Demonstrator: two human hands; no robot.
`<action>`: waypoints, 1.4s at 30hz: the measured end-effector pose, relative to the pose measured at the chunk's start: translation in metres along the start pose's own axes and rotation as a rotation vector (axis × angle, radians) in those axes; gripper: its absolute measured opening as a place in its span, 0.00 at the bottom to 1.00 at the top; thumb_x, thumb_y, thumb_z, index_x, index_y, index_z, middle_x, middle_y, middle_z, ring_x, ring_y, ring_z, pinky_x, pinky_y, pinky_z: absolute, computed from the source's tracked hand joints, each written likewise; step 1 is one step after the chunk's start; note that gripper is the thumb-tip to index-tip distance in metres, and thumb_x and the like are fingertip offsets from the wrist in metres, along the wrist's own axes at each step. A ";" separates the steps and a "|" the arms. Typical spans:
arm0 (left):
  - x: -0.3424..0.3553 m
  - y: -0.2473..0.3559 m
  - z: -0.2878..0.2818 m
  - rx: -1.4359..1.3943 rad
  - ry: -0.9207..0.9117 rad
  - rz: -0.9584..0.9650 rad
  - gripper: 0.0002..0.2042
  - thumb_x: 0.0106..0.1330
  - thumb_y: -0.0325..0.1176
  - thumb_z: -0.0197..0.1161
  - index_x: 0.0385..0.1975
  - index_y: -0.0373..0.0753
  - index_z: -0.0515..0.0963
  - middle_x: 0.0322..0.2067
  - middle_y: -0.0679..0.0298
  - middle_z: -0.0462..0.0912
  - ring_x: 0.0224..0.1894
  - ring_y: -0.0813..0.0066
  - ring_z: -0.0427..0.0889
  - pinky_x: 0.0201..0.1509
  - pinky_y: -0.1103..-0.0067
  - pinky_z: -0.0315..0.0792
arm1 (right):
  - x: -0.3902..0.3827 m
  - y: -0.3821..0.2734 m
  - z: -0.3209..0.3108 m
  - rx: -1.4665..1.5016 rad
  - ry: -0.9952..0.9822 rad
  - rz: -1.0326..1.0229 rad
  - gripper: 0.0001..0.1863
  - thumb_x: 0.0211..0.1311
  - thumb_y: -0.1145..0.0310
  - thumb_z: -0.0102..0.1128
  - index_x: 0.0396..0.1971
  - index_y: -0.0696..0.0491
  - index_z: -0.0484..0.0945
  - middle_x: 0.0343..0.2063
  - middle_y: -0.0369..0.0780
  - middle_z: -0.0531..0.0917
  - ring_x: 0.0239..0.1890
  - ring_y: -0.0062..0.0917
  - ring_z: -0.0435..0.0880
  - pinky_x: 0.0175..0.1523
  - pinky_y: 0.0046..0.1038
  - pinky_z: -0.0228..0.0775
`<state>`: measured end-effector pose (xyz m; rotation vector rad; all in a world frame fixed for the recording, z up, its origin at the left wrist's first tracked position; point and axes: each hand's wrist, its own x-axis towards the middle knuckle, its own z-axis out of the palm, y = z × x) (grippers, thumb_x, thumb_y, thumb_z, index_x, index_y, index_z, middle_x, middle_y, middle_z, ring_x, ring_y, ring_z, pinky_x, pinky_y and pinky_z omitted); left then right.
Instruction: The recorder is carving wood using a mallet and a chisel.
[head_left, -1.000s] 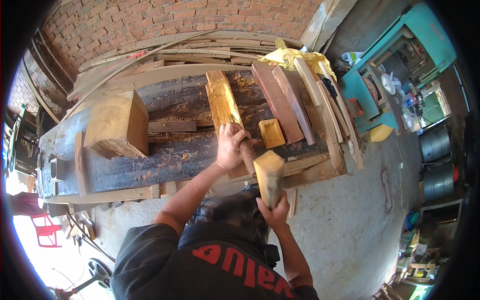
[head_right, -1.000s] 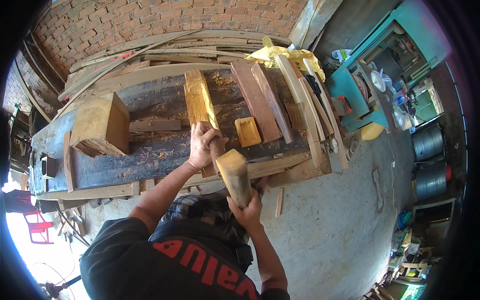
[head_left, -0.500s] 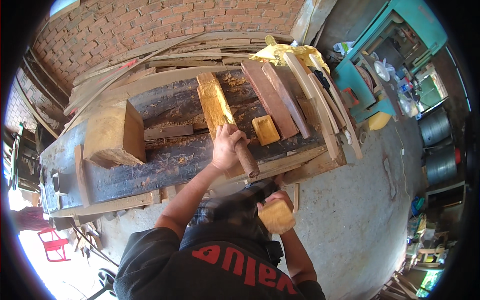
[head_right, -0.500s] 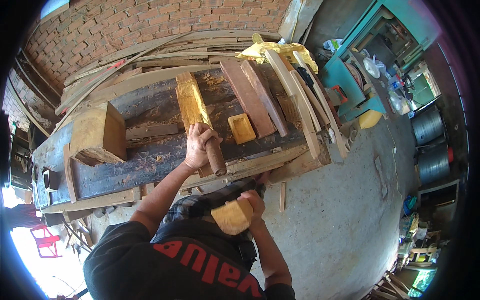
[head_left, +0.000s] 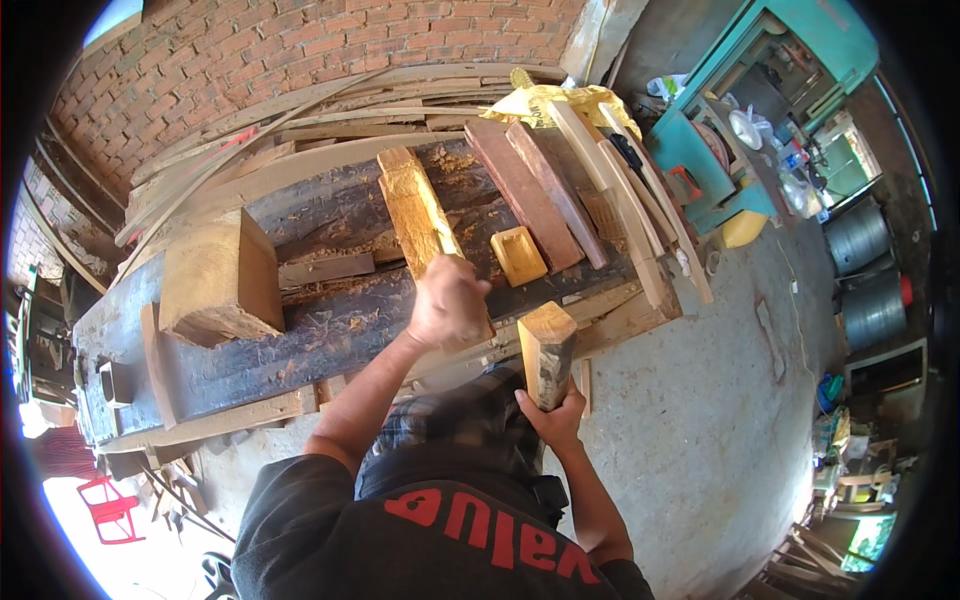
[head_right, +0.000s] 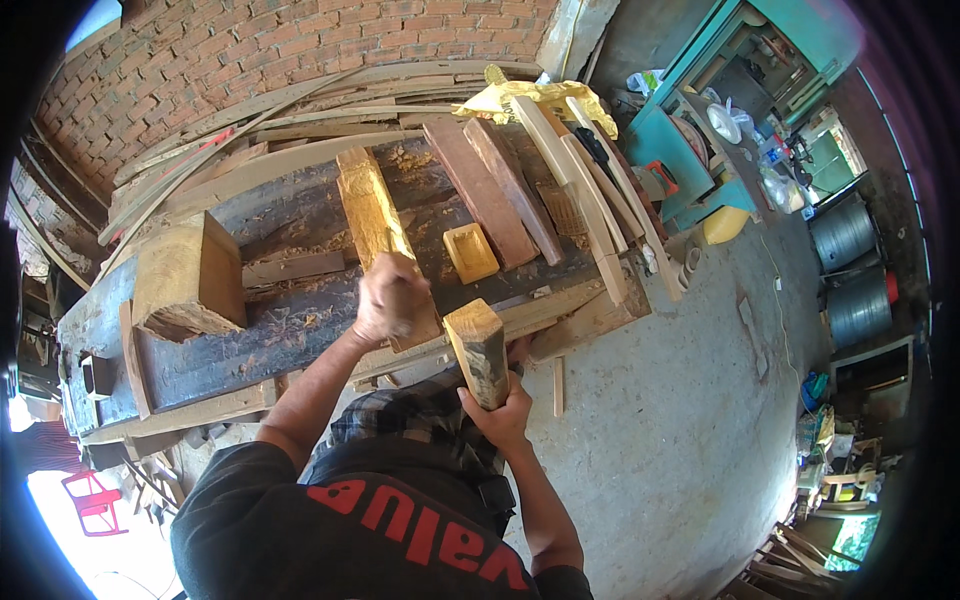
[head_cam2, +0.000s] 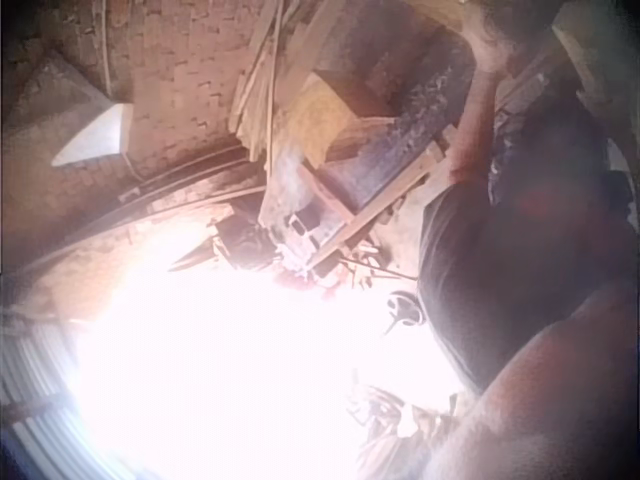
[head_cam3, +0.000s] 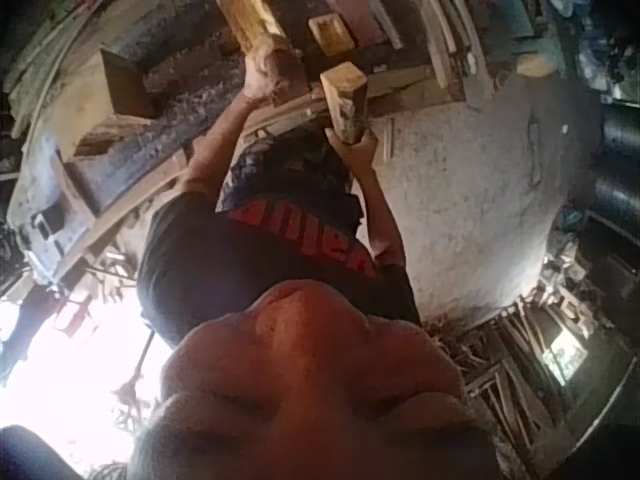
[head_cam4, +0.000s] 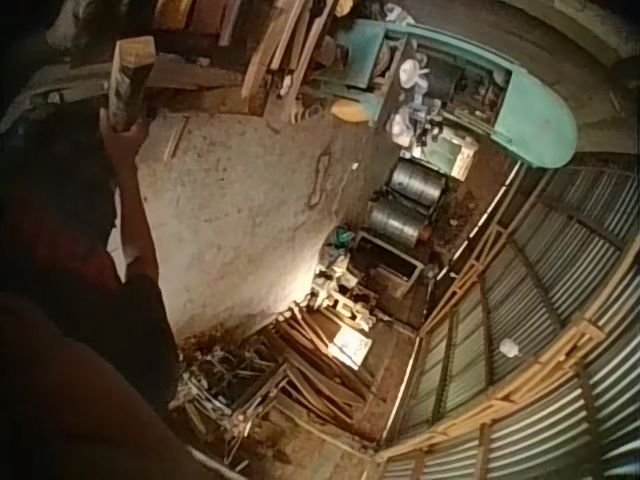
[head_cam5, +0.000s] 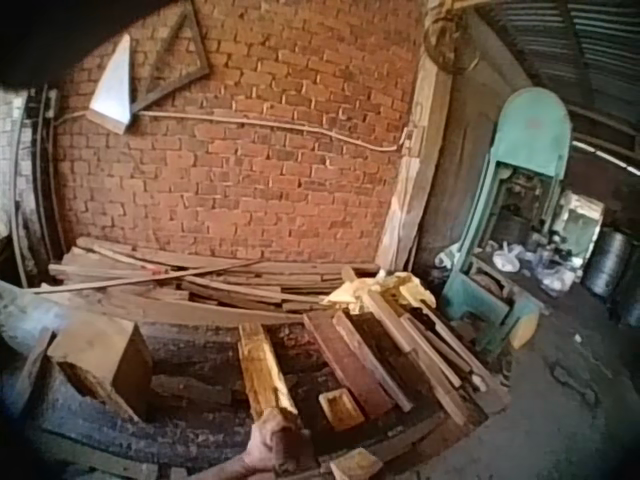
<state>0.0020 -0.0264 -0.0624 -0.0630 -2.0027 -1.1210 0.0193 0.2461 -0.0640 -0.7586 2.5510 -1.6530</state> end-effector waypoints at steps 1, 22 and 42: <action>0.004 -0.004 -0.001 0.030 0.138 -0.026 0.13 0.52 0.27 0.72 0.31 0.43 0.72 0.32 0.67 0.78 0.34 0.72 0.79 0.37 0.74 0.77 | -0.002 0.000 -0.002 0.012 -0.003 0.013 0.24 0.47 0.63 0.76 0.41 0.60 0.77 0.31 0.44 0.85 0.32 0.28 0.85 0.41 0.30 0.77; 0.037 -0.005 0.007 -0.309 0.314 -0.112 0.20 0.54 0.32 0.72 0.45 0.39 0.73 0.42 0.59 0.78 0.45 0.65 0.78 0.50 0.69 0.72 | -0.022 -0.009 -0.019 0.010 -0.060 0.182 0.25 0.45 0.65 0.77 0.41 0.61 0.77 0.33 0.42 0.84 0.34 0.25 0.83 0.41 0.29 0.76; 0.067 0.001 0.051 -0.138 0.693 -0.101 0.16 0.51 0.21 0.63 0.41 0.39 0.72 0.38 0.57 0.71 0.41 0.56 0.68 0.47 0.68 0.63 | 0.079 -0.084 0.012 -0.227 -0.096 -0.091 0.30 0.50 0.64 0.75 0.49 0.60 0.69 0.35 0.44 0.80 0.38 0.28 0.80 0.47 0.30 0.72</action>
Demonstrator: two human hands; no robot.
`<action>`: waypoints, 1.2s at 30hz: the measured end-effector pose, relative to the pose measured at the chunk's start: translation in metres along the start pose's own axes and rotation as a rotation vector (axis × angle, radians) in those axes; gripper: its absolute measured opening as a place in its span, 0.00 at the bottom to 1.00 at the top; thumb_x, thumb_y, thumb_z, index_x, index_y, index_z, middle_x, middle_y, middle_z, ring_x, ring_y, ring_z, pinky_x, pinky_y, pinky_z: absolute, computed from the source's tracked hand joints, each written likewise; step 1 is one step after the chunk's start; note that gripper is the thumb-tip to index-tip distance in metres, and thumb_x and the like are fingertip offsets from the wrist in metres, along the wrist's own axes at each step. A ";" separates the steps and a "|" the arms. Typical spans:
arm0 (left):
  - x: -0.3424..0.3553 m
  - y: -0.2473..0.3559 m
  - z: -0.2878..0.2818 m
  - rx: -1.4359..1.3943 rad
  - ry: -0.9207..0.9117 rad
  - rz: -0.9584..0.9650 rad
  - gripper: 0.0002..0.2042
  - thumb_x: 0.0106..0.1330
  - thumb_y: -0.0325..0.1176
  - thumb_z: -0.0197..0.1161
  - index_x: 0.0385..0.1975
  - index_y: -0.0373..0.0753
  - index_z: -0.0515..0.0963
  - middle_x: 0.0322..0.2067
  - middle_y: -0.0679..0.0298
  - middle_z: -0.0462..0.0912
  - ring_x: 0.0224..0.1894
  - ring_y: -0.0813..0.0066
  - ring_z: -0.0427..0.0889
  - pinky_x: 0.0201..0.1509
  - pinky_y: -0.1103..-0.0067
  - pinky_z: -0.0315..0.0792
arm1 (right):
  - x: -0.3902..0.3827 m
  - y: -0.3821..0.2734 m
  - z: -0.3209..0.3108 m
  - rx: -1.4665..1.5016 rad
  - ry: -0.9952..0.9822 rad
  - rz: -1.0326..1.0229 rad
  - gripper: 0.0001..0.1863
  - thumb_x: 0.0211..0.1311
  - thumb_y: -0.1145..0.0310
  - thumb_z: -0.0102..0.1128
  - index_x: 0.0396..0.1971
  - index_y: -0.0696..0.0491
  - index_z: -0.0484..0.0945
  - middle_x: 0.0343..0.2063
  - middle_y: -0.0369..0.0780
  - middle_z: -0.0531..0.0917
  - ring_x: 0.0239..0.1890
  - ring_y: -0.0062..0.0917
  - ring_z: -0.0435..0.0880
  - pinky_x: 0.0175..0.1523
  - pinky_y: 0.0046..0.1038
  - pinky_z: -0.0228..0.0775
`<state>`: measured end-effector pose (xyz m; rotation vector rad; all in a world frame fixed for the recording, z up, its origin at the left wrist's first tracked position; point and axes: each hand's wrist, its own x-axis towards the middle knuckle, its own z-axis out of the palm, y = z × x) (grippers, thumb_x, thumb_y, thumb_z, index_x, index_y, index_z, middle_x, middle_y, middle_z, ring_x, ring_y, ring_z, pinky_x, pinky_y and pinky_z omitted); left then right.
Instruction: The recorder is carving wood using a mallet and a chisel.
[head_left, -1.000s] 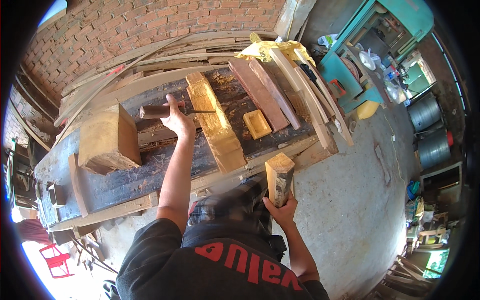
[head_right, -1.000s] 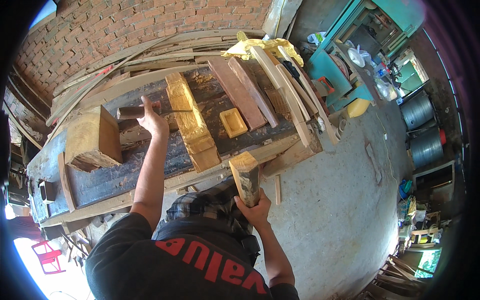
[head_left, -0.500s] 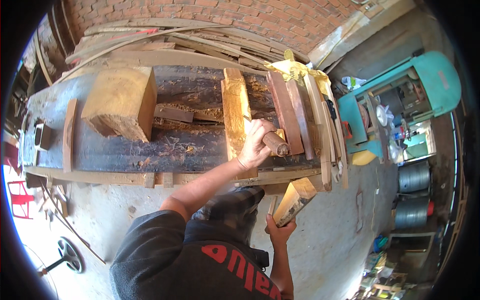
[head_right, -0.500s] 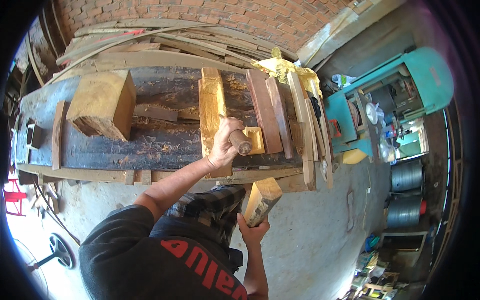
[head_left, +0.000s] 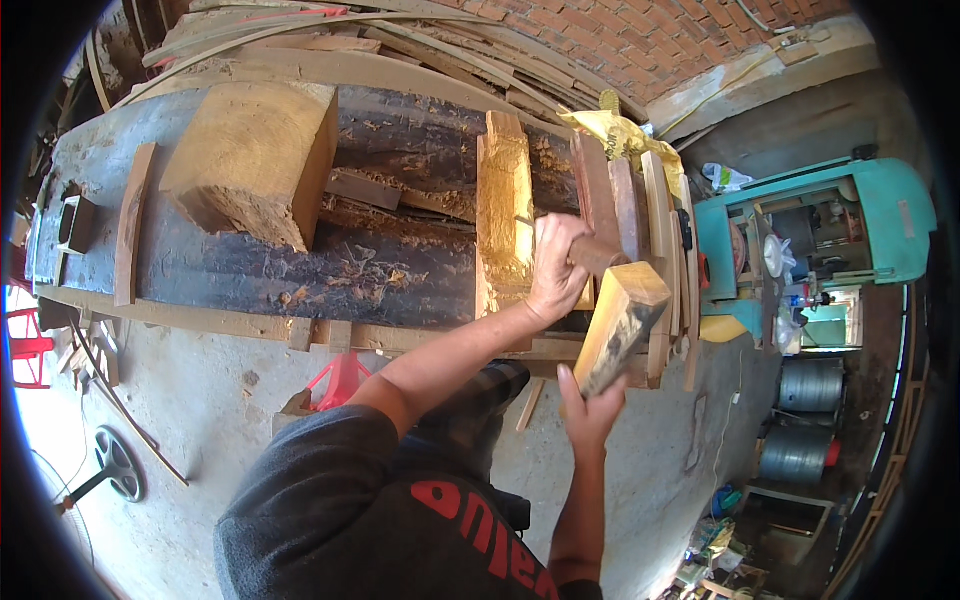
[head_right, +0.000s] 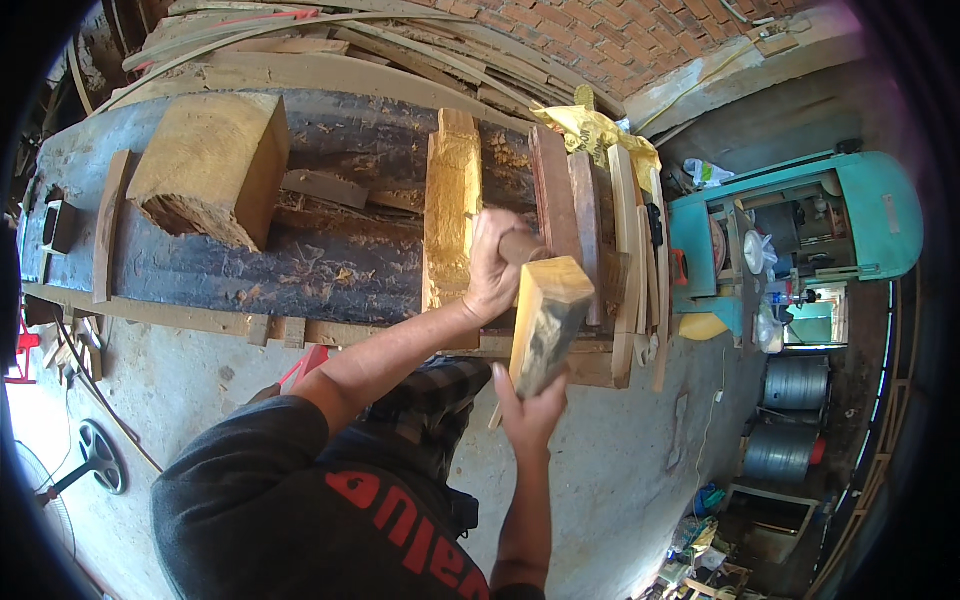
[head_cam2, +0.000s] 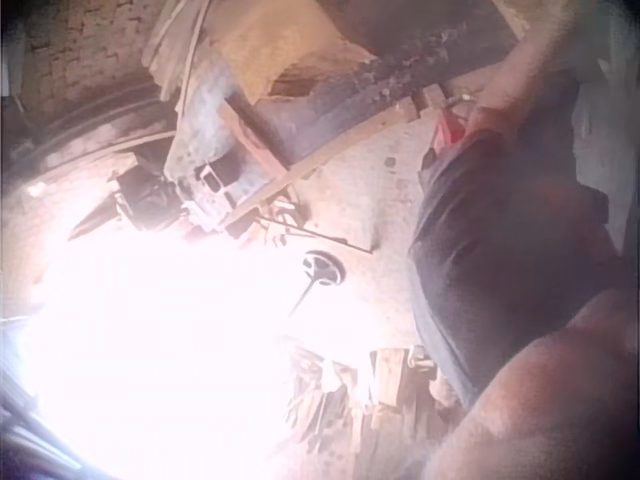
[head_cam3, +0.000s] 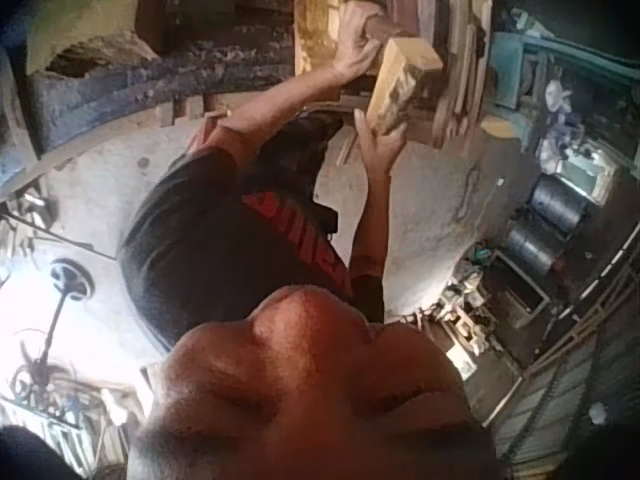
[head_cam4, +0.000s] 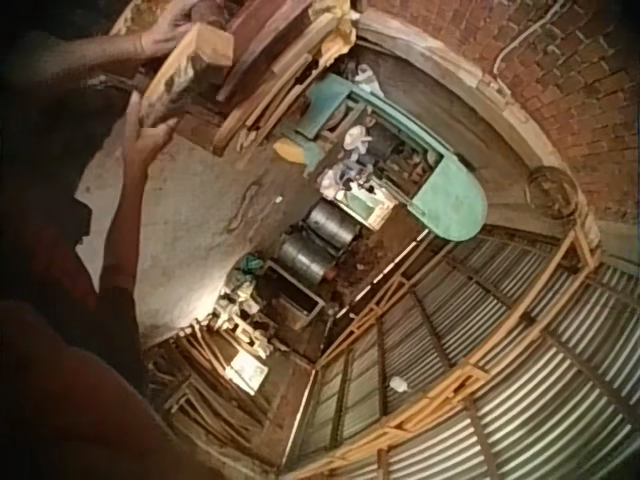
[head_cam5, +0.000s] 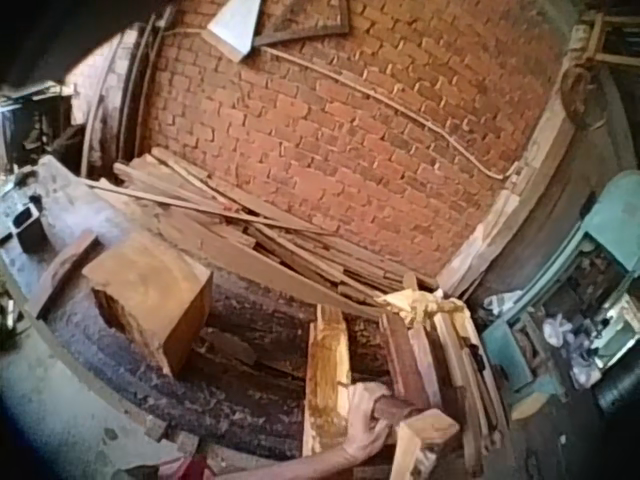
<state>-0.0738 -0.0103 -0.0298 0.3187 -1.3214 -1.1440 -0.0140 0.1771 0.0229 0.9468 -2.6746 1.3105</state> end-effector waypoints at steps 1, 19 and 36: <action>0.003 0.001 -0.002 -0.009 0.012 -0.018 0.16 0.51 0.20 0.62 0.40 0.39 0.71 0.38 0.57 0.71 0.41 0.56 0.68 0.47 0.68 0.63 | 0.006 -0.010 0.002 0.064 0.014 -0.009 0.30 0.50 0.66 0.75 0.50 0.60 0.69 0.35 0.44 0.80 0.39 0.26 0.80 0.48 0.30 0.72; 0.033 -0.004 -0.008 -0.007 -0.360 -0.038 0.19 0.46 0.19 0.60 0.40 0.38 0.71 0.34 0.55 0.72 0.40 0.51 0.71 0.46 0.64 0.66 | -0.018 0.025 -0.012 0.231 0.035 0.092 0.37 0.56 0.76 0.63 0.64 0.59 0.56 0.33 0.39 0.74 0.21 0.19 0.73 0.26 0.22 0.70; 0.015 -0.010 0.000 0.063 -0.140 -0.083 0.15 0.45 0.19 0.58 0.35 0.40 0.72 0.34 0.57 0.73 0.40 0.53 0.70 0.45 0.66 0.64 | 0.024 -0.045 0.005 0.153 0.034 0.117 0.32 0.54 0.72 0.69 0.57 0.63 0.65 0.46 0.44 0.78 0.49 0.28 0.77 0.58 0.29 0.66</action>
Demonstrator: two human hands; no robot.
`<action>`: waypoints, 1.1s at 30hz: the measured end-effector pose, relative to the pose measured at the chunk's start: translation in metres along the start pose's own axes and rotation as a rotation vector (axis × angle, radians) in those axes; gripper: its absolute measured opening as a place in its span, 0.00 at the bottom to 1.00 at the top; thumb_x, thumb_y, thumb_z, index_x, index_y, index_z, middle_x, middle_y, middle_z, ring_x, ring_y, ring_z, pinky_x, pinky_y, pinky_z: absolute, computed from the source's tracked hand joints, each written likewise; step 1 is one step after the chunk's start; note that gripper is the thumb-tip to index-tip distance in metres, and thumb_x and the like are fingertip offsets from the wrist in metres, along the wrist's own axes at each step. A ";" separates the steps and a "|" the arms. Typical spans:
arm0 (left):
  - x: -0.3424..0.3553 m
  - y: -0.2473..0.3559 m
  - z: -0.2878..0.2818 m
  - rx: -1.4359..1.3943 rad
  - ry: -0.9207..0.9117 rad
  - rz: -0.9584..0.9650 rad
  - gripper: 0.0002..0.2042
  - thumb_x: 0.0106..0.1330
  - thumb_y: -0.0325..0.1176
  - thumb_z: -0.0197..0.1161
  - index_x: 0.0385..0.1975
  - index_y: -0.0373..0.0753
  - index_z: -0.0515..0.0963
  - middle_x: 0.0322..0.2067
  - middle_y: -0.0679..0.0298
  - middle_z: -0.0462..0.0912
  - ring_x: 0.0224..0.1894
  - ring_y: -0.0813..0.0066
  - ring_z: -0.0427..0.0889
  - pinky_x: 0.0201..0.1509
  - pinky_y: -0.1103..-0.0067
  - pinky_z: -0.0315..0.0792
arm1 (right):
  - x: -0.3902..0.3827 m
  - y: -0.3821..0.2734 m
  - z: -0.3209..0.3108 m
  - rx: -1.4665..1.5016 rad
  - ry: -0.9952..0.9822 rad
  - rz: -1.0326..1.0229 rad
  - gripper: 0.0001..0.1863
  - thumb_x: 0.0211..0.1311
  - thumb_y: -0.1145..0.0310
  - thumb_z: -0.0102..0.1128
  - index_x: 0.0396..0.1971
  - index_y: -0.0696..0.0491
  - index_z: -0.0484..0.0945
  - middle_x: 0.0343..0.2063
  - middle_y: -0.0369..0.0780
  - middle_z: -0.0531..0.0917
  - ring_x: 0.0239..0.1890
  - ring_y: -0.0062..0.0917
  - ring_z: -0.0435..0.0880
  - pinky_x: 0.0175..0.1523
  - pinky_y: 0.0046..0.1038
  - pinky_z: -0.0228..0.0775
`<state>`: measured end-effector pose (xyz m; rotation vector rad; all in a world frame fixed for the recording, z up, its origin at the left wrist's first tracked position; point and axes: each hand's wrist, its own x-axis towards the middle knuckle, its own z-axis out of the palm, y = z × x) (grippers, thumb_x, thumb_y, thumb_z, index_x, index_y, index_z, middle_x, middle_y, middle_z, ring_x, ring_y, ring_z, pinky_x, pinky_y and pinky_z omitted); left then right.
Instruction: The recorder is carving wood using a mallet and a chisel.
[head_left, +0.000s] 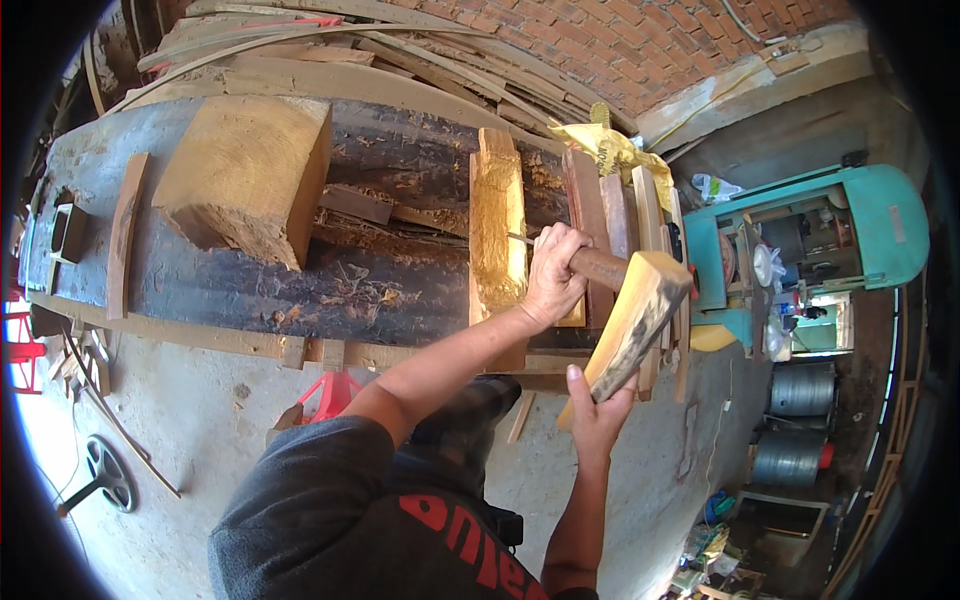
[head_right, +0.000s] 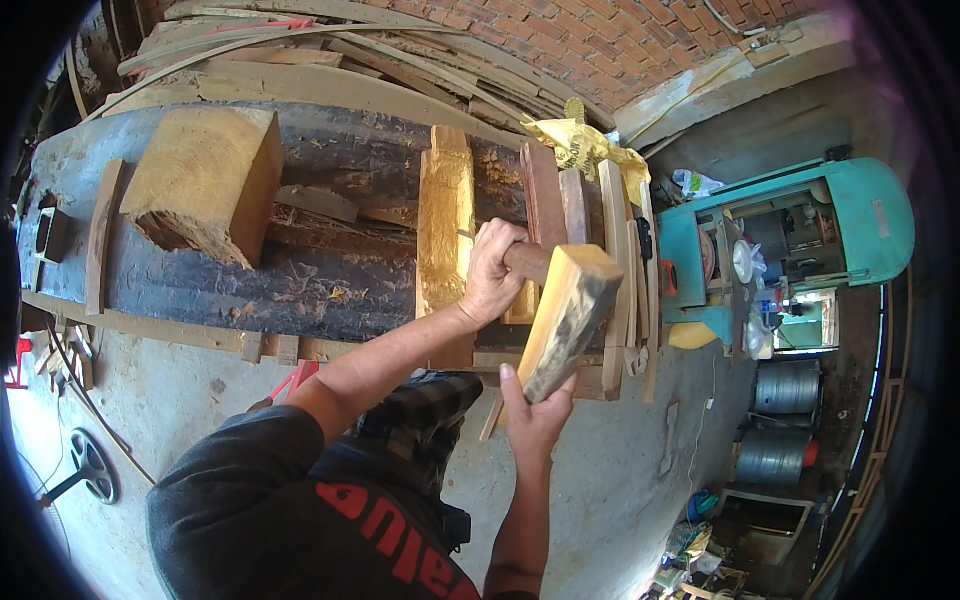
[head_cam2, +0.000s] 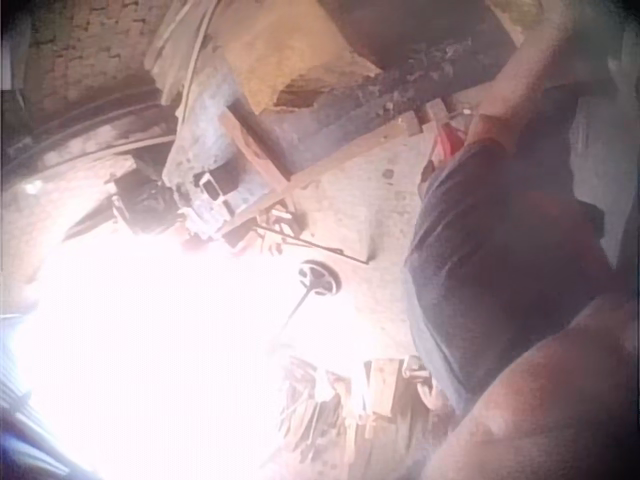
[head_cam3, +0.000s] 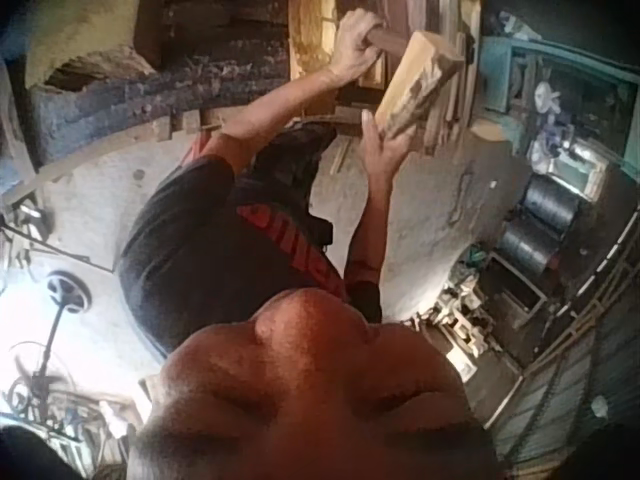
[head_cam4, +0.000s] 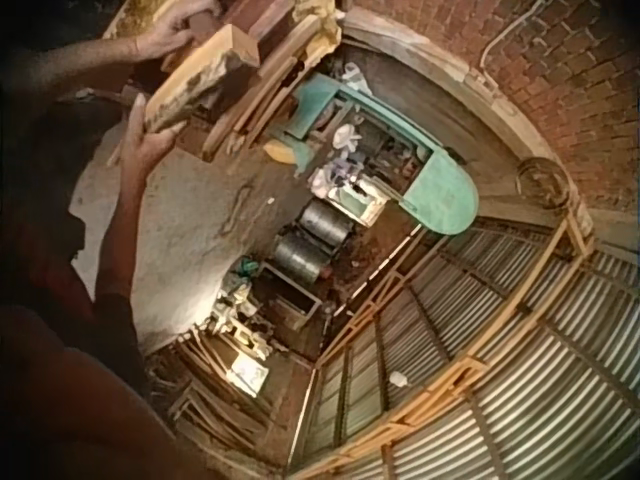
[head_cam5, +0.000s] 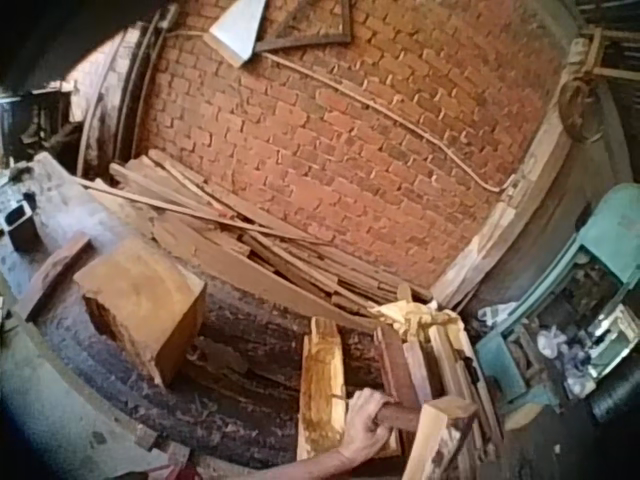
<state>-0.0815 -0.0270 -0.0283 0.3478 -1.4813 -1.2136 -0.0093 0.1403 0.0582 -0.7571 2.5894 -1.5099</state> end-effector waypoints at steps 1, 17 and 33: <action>0.001 -0.001 -0.001 0.029 -0.035 -0.044 0.15 0.44 0.19 0.59 0.34 0.40 0.72 0.33 0.57 0.75 0.40 0.52 0.73 0.44 0.65 0.65 | 0.002 0.001 -0.003 -0.002 0.010 -0.027 0.33 0.55 0.72 0.68 0.59 0.63 0.64 0.51 0.44 0.76 0.52 0.28 0.75 0.58 0.29 0.65; -0.030 0.025 -0.032 -0.046 -0.558 0.157 0.13 0.49 0.33 0.72 0.24 0.40 0.72 0.24 0.59 0.75 0.32 0.56 0.78 0.38 0.67 0.67 | -0.056 0.041 -0.047 0.299 0.019 0.330 0.22 0.58 0.66 0.62 0.50 0.54 0.66 0.20 0.36 0.71 0.14 0.20 0.69 0.20 0.23 0.66; -0.049 0.015 -0.061 -0.055 -0.773 0.153 0.16 0.53 0.39 0.74 0.23 0.41 0.71 0.23 0.60 0.75 0.32 0.54 0.78 0.38 0.65 0.69 | -0.111 0.089 -0.040 -0.273 -0.068 -0.184 0.24 0.46 0.75 0.67 0.45 0.55 0.68 0.22 0.34 0.73 0.20 0.19 0.73 0.32 0.24 0.69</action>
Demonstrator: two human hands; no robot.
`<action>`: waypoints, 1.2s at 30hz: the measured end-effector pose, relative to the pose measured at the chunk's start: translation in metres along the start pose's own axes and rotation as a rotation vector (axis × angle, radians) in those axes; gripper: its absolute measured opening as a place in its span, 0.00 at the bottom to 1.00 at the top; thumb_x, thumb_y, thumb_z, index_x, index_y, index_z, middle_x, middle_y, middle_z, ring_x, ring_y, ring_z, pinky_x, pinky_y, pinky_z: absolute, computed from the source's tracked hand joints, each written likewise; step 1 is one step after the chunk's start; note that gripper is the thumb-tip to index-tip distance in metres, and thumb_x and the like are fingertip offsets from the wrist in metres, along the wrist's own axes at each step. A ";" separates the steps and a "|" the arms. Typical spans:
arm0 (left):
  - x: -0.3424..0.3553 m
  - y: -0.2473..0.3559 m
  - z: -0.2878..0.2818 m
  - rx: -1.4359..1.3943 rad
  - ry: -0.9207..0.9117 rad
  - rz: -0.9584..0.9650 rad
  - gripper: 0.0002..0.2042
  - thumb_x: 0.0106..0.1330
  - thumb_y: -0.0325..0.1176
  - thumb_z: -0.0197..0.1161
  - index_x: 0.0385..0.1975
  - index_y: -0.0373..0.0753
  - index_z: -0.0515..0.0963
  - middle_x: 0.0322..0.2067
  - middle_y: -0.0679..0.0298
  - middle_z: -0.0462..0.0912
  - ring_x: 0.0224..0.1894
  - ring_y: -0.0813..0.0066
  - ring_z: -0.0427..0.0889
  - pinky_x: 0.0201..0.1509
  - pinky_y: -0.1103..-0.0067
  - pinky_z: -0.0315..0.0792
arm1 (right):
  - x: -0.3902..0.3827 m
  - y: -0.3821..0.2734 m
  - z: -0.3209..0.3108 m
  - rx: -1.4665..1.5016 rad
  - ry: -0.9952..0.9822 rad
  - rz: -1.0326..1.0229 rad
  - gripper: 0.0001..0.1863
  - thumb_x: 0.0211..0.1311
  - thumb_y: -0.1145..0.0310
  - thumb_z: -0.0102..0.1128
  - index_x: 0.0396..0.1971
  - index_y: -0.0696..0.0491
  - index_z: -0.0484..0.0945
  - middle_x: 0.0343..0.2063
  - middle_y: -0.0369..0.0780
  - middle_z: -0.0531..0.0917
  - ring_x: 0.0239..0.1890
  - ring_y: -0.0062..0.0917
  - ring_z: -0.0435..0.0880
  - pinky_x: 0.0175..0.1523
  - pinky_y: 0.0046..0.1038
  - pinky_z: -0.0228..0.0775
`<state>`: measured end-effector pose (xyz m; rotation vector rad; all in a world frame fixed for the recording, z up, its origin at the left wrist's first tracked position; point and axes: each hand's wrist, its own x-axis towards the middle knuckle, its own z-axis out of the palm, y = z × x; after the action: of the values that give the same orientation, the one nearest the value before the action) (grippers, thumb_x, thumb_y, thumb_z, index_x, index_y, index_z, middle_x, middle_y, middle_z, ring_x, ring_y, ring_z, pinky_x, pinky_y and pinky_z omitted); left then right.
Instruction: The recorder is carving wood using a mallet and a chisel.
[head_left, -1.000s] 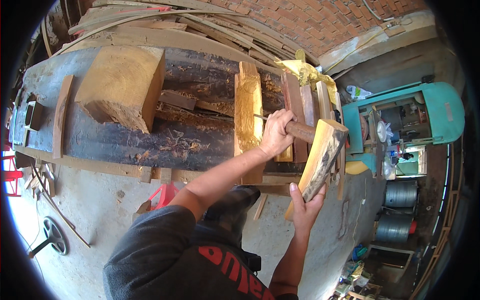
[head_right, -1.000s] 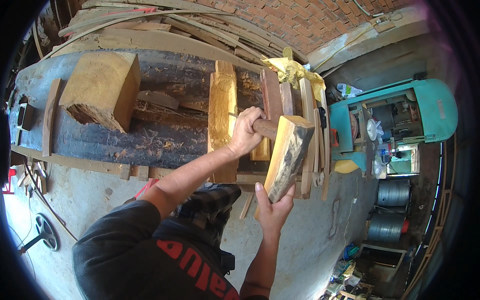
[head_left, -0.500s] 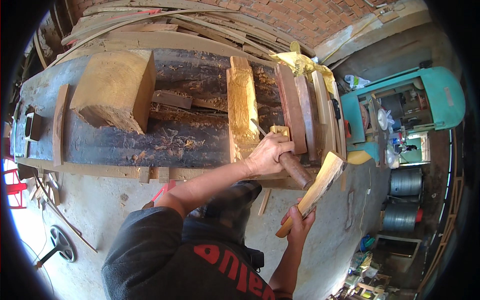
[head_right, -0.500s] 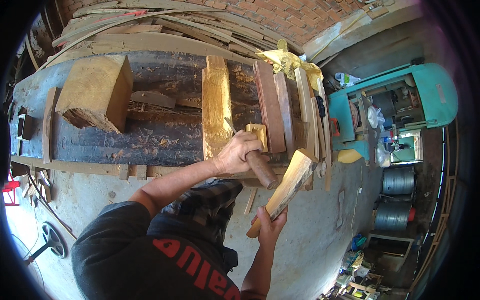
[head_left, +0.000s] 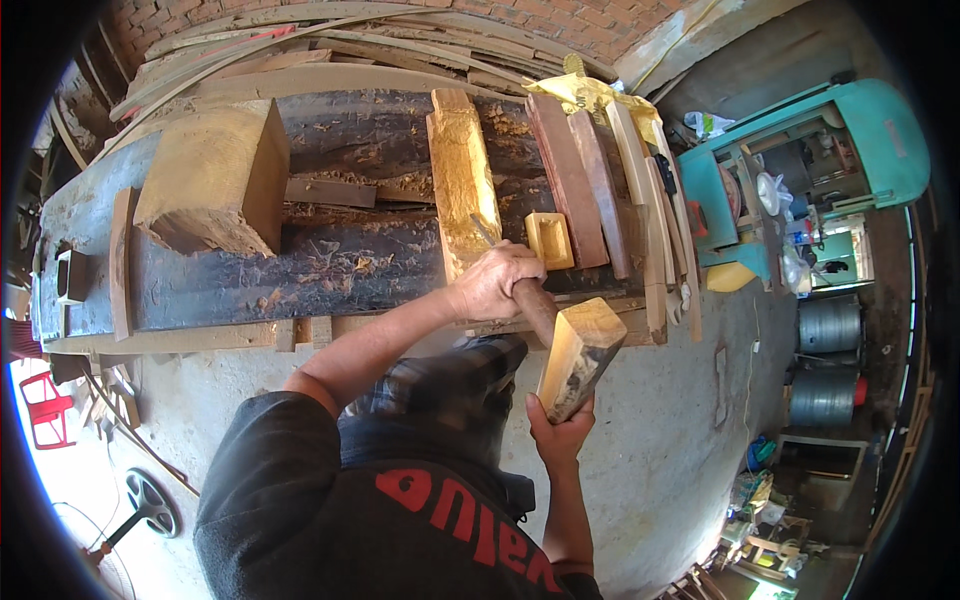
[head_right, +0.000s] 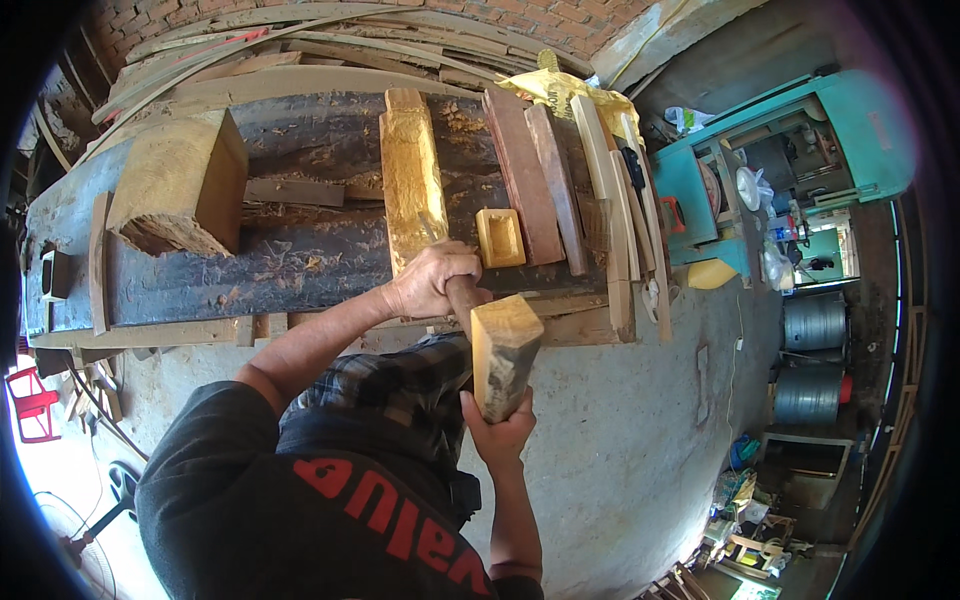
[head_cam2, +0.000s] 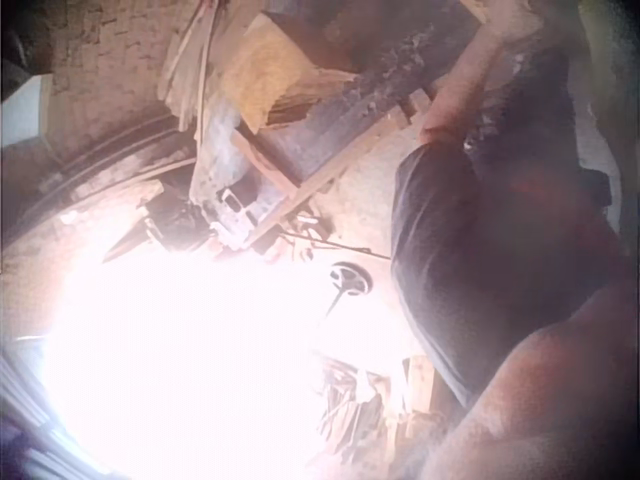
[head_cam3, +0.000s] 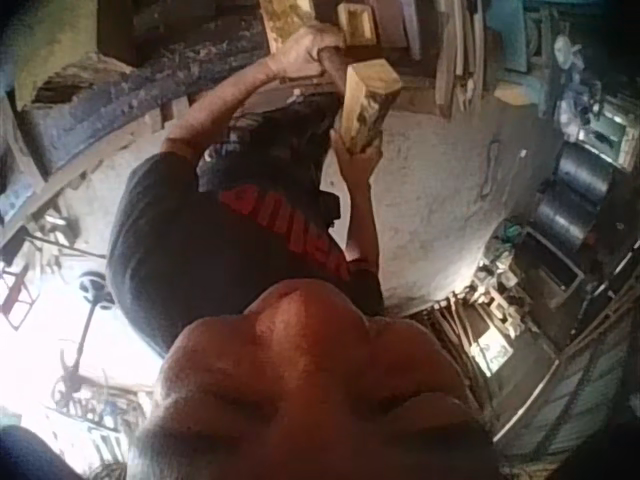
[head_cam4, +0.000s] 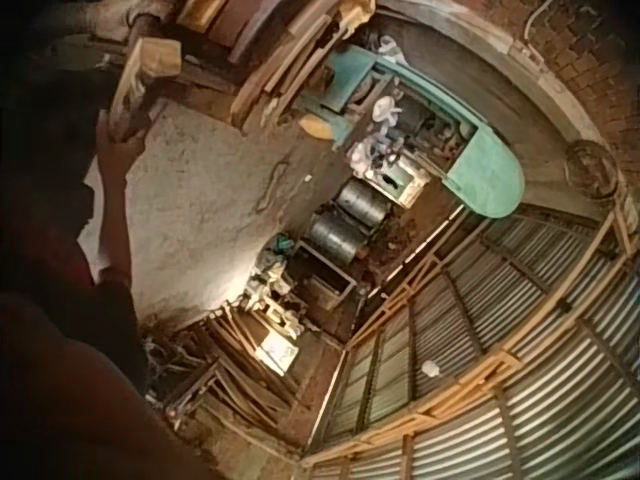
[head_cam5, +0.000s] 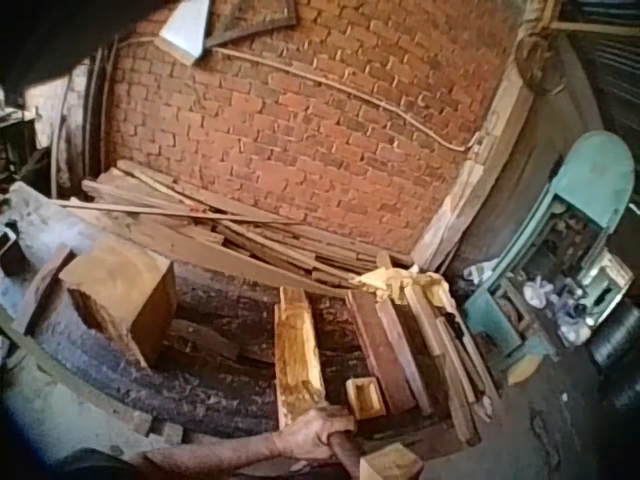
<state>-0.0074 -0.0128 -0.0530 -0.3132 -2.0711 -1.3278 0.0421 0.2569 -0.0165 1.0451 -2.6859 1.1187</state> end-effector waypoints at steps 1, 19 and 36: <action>-0.001 -0.002 0.001 0.011 -0.022 0.015 0.16 0.53 0.39 0.74 0.23 0.41 0.72 0.23 0.59 0.75 0.32 0.54 0.78 0.38 0.65 0.69 | 0.003 -0.005 0.005 0.304 0.053 0.320 0.23 0.47 0.75 0.67 0.44 0.55 0.68 0.22 0.34 0.72 0.18 0.19 0.73 0.29 0.23 0.68; 0.004 0.005 -0.001 -0.002 -0.197 -0.039 0.11 0.42 0.25 0.68 0.26 0.39 0.74 0.26 0.57 0.78 0.36 0.52 0.79 0.42 0.65 0.70 | -0.024 0.021 -0.005 0.273 0.145 -0.096 0.25 0.47 0.73 0.74 0.43 0.57 0.70 0.25 0.35 0.77 0.23 0.18 0.76 0.36 0.29 0.72; -0.007 -0.006 -0.004 0.137 -0.126 0.016 0.16 0.48 0.39 0.76 0.22 0.42 0.72 0.23 0.63 0.75 0.32 0.58 0.77 0.41 0.68 0.68 | -0.033 0.037 0.014 0.465 0.174 0.341 0.28 0.43 0.68 0.79 0.44 0.59 0.74 0.33 0.38 0.81 0.35 0.24 0.80 0.41 0.30 0.74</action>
<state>-0.0036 -0.0185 -0.0605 -0.3605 -2.2473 -1.1767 0.0483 0.2857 -0.0589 0.4886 -2.5834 1.8614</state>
